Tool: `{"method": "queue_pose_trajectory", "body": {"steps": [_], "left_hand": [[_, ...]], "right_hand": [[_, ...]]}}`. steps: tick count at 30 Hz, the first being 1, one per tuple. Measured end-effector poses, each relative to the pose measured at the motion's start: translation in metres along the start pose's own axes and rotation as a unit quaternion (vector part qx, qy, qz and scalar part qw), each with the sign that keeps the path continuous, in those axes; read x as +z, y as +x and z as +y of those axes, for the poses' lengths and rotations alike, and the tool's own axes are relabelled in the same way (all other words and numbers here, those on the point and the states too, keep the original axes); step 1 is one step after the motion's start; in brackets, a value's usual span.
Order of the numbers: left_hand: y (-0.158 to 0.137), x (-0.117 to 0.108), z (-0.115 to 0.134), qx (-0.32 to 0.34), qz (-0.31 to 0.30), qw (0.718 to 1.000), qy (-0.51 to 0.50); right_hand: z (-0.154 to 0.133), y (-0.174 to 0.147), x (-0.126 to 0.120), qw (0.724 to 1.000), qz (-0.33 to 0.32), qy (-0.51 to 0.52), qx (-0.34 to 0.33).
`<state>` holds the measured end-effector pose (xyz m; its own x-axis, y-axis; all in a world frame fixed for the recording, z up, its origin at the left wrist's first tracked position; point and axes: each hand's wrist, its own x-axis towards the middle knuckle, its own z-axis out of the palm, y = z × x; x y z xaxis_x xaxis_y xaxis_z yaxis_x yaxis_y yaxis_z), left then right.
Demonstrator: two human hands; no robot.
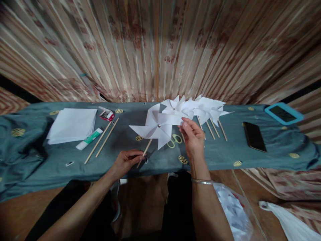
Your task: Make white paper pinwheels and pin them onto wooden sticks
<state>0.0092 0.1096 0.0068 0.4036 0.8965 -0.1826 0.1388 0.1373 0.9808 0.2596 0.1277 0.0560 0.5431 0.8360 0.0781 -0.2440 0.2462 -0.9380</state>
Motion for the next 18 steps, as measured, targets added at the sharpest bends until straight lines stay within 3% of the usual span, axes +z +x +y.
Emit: {"method": "queue_pose_trajectory", "body": {"steps": [6,13,18], "left_hand": [[0.0,0.0,0.003,0.004,0.003,1.0,-0.019],[0.001,0.001,0.006,-0.013,0.039,0.997,-0.058],[0.002,0.001,0.005,-0.024,0.038,0.996,-0.083]], "right_hand": [[0.004,0.001,-0.002,0.999,0.03,-0.026,0.024],[0.005,-0.01,0.007,0.993,-0.017,-0.069,0.098],[0.004,-0.01,0.009,0.992,-0.023,-0.041,0.116]]}}
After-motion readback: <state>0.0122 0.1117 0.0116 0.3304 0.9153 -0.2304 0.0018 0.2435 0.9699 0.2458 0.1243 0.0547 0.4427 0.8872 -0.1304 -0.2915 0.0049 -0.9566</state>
